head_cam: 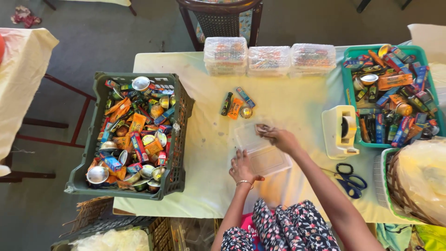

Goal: Sorting small consumer goods and packaging them into plastic bags and boxes.

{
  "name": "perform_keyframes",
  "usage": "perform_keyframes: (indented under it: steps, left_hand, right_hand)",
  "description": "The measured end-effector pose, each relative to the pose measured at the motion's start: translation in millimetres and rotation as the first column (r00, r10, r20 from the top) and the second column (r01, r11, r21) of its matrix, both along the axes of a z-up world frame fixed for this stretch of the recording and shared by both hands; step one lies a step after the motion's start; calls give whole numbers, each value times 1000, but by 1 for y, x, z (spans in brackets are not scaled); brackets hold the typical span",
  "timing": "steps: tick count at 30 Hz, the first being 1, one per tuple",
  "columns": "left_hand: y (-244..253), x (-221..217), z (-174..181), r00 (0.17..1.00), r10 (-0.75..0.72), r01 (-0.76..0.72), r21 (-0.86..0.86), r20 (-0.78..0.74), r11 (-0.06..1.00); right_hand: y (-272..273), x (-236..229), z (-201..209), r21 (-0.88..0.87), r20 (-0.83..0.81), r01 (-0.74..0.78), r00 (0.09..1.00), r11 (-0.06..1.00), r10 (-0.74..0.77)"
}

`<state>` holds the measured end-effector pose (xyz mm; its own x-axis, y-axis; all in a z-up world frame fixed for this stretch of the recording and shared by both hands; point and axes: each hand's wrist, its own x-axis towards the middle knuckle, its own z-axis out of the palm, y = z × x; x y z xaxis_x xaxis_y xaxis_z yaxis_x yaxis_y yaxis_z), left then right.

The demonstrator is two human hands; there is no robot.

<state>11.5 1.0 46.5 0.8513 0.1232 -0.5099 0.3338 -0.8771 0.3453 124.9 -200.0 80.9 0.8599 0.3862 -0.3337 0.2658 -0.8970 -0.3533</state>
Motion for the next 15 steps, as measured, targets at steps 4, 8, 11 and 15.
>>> perform_keyframes:
  steps: [4,8,11,15]
  left_hand:
    - [-1,-2,27,999,34,-32,-50,36,998]
    - [-23,6,18,820,108,87,-308,562,947]
    - [-46,-7,290,748,335,497,-818,573,289]
    - [-118,-50,280,762,-194,342,-638,618,-690]
  right_hand:
    - [19,-55,6,422,3,-38,999,906,41]
    - [36,-92,-67,316,118,-52,993,947,15]
    - [34,-88,-63,347,145,-123,986,930,76]
    - [41,-89,-39,400,196,-232,967,887,164]
